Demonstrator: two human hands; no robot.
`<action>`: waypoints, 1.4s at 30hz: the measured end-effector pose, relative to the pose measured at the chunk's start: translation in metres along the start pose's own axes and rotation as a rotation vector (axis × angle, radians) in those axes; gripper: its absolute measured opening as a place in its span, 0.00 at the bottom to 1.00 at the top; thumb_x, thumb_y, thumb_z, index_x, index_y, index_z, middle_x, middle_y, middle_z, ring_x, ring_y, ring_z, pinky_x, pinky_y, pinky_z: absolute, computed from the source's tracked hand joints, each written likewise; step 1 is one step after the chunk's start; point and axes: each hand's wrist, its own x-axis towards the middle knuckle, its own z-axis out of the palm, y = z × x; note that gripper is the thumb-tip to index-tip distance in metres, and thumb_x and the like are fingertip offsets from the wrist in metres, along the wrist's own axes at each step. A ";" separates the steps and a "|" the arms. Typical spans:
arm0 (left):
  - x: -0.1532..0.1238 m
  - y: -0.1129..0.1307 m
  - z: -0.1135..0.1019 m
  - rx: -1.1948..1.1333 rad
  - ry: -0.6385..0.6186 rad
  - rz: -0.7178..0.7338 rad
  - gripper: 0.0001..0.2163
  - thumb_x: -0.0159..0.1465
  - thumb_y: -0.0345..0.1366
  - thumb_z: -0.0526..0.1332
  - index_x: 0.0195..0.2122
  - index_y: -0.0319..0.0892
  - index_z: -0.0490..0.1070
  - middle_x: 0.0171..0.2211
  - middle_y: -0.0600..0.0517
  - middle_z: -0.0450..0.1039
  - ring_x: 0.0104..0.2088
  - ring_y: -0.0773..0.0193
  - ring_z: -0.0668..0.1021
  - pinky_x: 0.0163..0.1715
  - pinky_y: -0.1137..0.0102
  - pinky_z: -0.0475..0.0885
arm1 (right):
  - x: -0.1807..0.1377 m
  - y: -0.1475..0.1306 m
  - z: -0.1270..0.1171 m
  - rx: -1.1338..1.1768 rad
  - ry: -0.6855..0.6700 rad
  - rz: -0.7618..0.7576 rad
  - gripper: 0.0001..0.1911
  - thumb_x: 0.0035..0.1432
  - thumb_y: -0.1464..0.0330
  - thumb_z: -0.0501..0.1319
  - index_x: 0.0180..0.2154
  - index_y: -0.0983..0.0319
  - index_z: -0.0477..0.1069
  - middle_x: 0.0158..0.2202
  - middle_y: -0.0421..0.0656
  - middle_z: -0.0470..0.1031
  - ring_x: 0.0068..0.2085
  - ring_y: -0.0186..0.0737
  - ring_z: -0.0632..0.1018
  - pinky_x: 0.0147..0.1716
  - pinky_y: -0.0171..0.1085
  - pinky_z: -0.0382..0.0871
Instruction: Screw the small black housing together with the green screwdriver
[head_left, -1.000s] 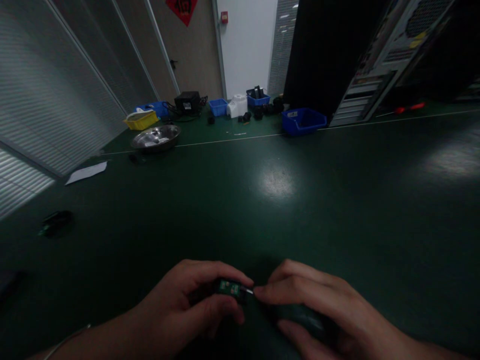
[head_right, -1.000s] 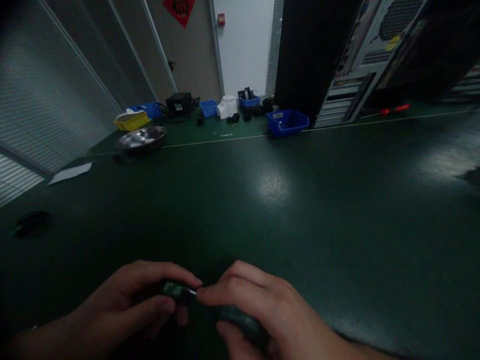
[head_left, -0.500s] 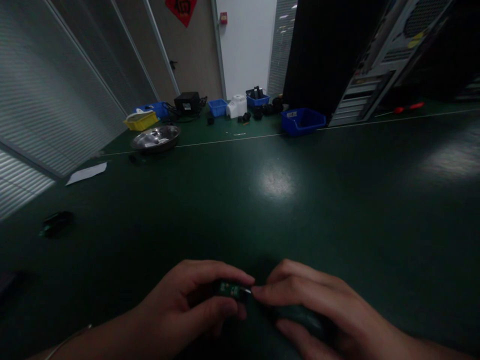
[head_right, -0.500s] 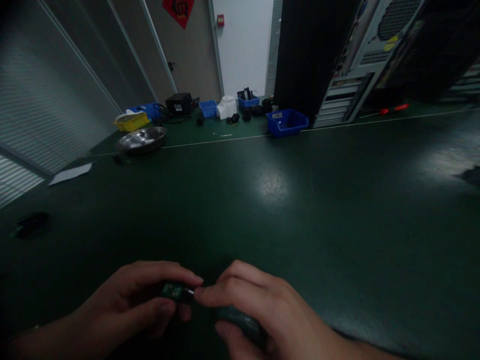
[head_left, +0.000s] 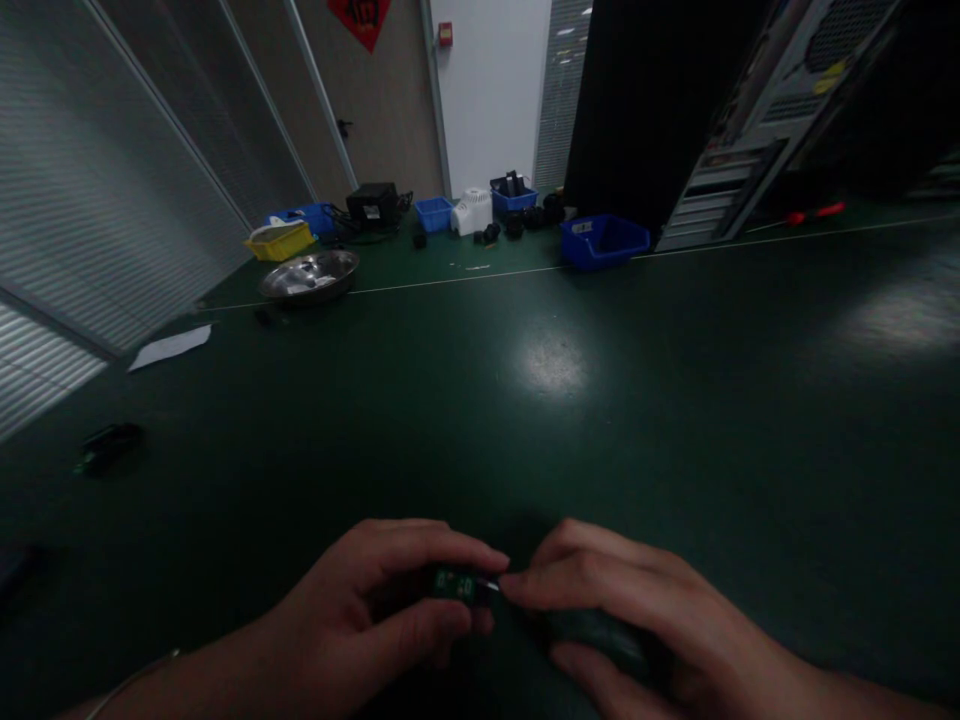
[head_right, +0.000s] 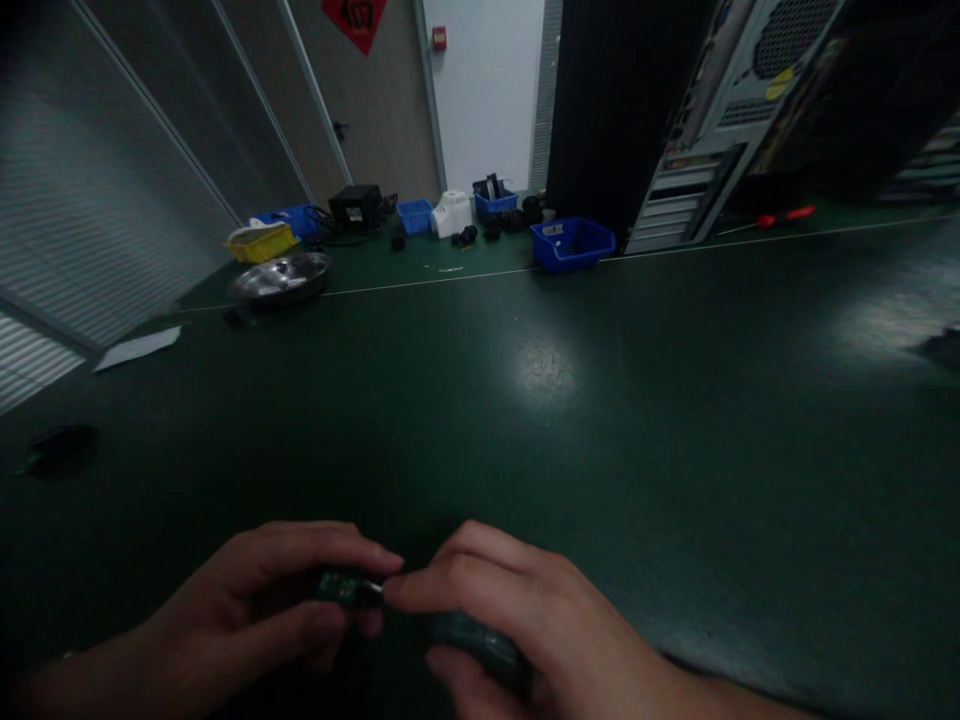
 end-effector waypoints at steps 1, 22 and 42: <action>-0.001 0.000 0.000 0.059 0.021 0.026 0.12 0.65 0.37 0.65 0.48 0.57 0.79 0.39 0.53 0.76 0.32 0.67 0.78 0.33 0.76 0.74 | 0.000 0.000 0.000 0.001 -0.006 -0.002 0.29 0.56 0.85 0.61 0.51 0.50 0.75 0.43 0.40 0.79 0.43 0.35 0.80 0.43 0.30 0.73; 0.000 0.003 0.002 -0.020 0.020 -0.076 0.11 0.64 0.38 0.66 0.48 0.51 0.80 0.38 0.52 0.80 0.35 0.63 0.80 0.37 0.72 0.75 | 0.001 -0.002 0.000 0.007 0.006 0.041 0.28 0.56 0.85 0.60 0.51 0.52 0.74 0.43 0.41 0.79 0.43 0.37 0.80 0.43 0.33 0.73; -0.002 0.006 0.002 -0.078 0.002 -0.102 0.10 0.64 0.38 0.66 0.47 0.50 0.80 0.35 0.54 0.80 0.33 0.66 0.79 0.36 0.75 0.74 | 0.015 -0.015 0.000 -0.219 0.000 0.024 0.16 0.61 0.65 0.65 0.51 0.54 0.77 0.40 0.48 0.80 0.37 0.43 0.81 0.36 0.37 0.78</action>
